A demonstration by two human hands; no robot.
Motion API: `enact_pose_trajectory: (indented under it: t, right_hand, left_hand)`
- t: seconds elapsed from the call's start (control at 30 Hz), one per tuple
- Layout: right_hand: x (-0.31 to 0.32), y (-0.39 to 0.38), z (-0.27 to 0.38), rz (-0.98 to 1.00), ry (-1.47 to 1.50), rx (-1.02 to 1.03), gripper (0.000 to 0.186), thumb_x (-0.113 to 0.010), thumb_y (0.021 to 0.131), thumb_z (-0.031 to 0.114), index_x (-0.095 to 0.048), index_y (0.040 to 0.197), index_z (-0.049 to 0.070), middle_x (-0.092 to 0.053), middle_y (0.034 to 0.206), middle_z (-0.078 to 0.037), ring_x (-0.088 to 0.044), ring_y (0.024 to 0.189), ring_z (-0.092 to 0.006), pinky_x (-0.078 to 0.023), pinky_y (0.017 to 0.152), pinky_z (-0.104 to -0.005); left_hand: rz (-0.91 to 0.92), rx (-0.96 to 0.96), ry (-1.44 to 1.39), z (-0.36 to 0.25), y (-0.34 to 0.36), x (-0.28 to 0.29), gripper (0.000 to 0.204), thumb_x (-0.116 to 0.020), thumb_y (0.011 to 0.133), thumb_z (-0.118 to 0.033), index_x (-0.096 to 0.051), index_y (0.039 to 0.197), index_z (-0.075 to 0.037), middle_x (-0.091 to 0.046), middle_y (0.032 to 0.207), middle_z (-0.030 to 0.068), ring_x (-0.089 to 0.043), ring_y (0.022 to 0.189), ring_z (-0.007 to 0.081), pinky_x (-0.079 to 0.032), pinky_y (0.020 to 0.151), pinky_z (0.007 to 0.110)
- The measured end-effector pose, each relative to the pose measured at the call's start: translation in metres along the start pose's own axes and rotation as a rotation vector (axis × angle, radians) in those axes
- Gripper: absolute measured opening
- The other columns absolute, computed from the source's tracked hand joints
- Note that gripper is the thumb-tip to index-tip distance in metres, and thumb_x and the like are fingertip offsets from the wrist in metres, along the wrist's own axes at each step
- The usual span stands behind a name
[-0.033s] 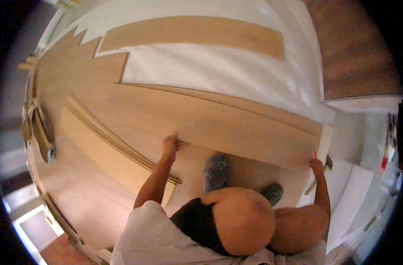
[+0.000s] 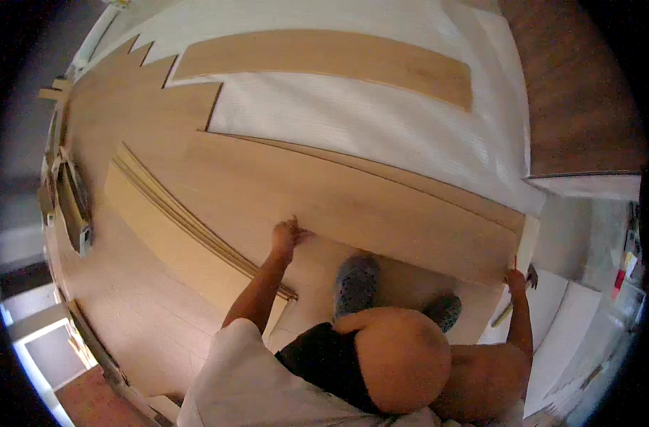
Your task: The person picks up laminate planks and positions them on the floor. The person uses a square and a pencil to mark cutting lines on the planks while kneeling on the floor, then carries a plank to a table saw surface and marks it again by hand.
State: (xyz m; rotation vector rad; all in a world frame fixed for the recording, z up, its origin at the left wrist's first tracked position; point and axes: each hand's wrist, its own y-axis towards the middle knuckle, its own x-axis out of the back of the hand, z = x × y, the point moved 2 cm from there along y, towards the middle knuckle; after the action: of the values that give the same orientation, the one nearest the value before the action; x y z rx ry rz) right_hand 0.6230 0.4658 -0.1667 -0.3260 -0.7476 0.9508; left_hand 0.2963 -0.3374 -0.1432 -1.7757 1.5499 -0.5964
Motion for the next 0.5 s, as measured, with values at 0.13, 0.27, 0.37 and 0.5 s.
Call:
enact_pose_trajectory:
  t: [0.13,0.27,0.37,0.5]
  right_hand:
    - [-0.007,-0.041,0.038,-0.165,-0.135,-0.075,0.031,-0.061,0.09,0.029,-0.068,0.108,0.004,-0.064,0.082,-0.005,-0.059,0.07,-0.0151,-0.049,0.065,-0.0326]
    - [-0.031,-0.059,0.086,-0.195,-0.274,-0.141,0.033,-0.059,0.091,0.034,-0.07,0.106,0.007,-0.066,0.085,-0.005,-0.059,0.075,-0.0152,-0.048,0.069,-0.0339]
    - [0.028,-0.069,0.053,-0.228,-0.149,-0.012,0.035,-0.066,0.089,0.035,-0.07,0.1,0.002,-0.062,0.082,-0.001,-0.052,0.073,-0.0118,-0.045,0.067,-0.0307]
    - [-0.019,-0.012,0.11,-0.329,-0.052,-0.12,0.033,-0.069,0.087,0.036,-0.068,0.086,0.003,-0.063,0.077,0.0,-0.054,0.069,-0.0123,-0.045,0.064,-0.032]
  left_hand:
    - [-0.024,-0.017,0.097,-0.012,-0.012,-0.019,0.03,-0.058,0.098,-0.029,-0.054,0.091,-0.001,-0.064,0.081,0.0162,-0.07,0.074,0.0322,-0.058,0.064,0.04]
    - [0.014,-0.053,0.032,0.026,0.005,0.001,0.029,-0.058,0.099,-0.029,-0.053,0.088,-0.002,-0.063,0.077,0.0142,-0.069,0.076,0.0293,-0.056,0.064,0.041]
    - [-0.004,-0.015,0.108,0.025,-0.031,-0.073,0.029,-0.06,0.099,-0.029,-0.053,0.088,-0.003,-0.061,0.077,0.0123,-0.07,0.078,0.0272,-0.056,0.065,0.04]
    - [0.078,-0.286,0.449,0.011,0.008,-0.052,0.031,-0.062,0.098,-0.029,-0.053,0.089,-0.001,-0.063,0.078,0.009,-0.069,0.075,0.0247,-0.053,0.064,0.037]
